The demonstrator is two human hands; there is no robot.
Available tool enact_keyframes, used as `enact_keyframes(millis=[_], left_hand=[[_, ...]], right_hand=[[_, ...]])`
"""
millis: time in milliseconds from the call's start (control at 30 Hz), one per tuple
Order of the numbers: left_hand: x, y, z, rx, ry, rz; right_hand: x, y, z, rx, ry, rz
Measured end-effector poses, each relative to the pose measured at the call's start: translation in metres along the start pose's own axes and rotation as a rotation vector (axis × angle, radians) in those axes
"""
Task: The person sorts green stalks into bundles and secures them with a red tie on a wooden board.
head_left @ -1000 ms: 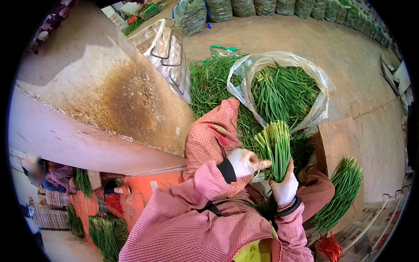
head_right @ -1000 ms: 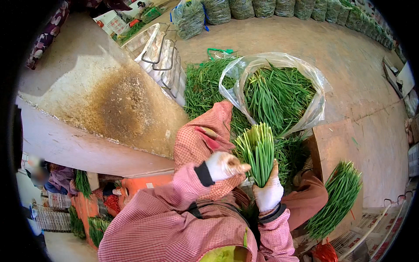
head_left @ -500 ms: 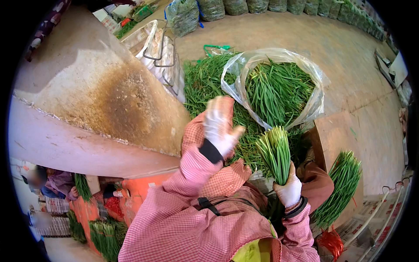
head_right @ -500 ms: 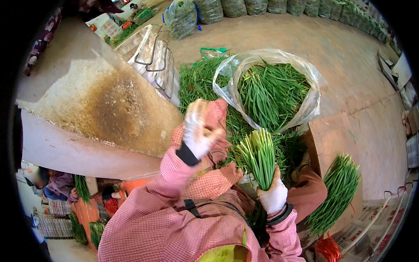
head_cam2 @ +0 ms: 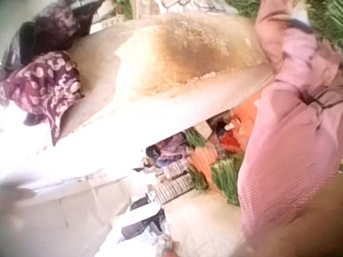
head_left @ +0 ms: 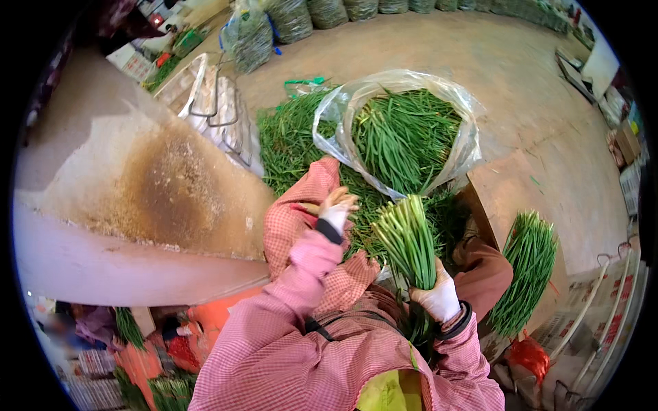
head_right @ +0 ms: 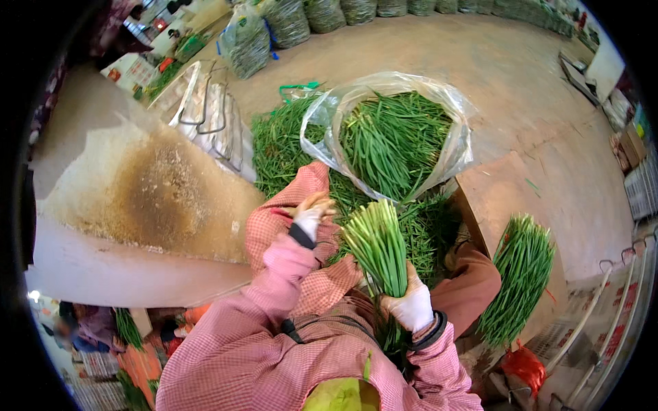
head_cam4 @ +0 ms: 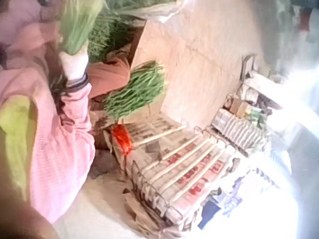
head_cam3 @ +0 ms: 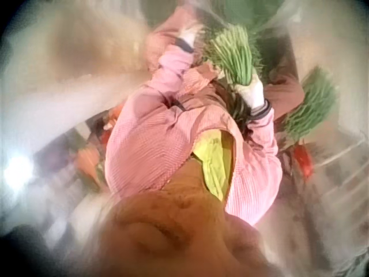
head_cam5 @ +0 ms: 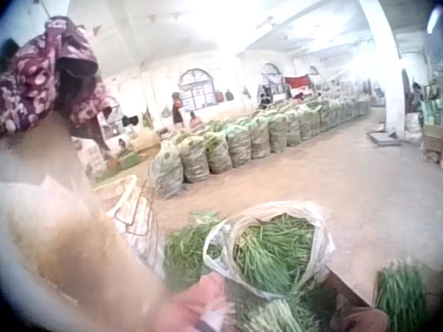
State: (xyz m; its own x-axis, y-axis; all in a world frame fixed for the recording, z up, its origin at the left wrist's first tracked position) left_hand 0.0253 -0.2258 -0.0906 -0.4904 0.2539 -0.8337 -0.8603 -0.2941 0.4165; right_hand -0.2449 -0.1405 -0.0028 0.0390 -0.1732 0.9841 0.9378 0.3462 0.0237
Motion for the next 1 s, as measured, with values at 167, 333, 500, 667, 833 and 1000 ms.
enact_keyframes(millis=[167, 333, 500, 667, 833, 1000], left_hand=[[0.027, 0.103, 0.091, 0.64, -0.373, 0.238], [0.043, 0.134, 0.097, 0.233, -0.353, 0.352], [0.028, 0.17, 0.1, 0.388, -0.47, 0.423], [0.028, 0.244, 0.116, 0.562, -0.449, 0.448], [0.042, 0.318, 0.129, 0.761, -0.457, 0.139], [0.099, 0.407, 0.124, 0.772, -0.208, 0.086]], right_hand=[[0.001, -0.013, -0.009, -0.08, -0.13, 0.034], [0.016, 0.019, -0.008, -0.269, -0.189, 0.622], [0.062, -0.017, 0.019, -0.191, -0.068, 0.971], [0.056, -0.064, 0.026, -0.312, -0.459, 0.456], [0.071, -0.119, 0.051, -0.529, -0.242, 0.087], [0.038, -0.235, 0.079, -0.84, -0.228, -0.068]])
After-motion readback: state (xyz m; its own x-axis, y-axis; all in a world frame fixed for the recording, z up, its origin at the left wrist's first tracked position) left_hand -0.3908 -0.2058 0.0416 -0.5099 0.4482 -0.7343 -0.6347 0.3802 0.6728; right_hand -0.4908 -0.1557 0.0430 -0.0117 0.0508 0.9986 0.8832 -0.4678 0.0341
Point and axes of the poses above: each hand's wrist, its own z-axis away from the middle knuckle, its own y-axis out of the palm, x = y × z, the point moved 4 cm from there along -z, towards the middle knuckle, and after that the axes turned 3 degrees about -y, right-handed, at the moved point
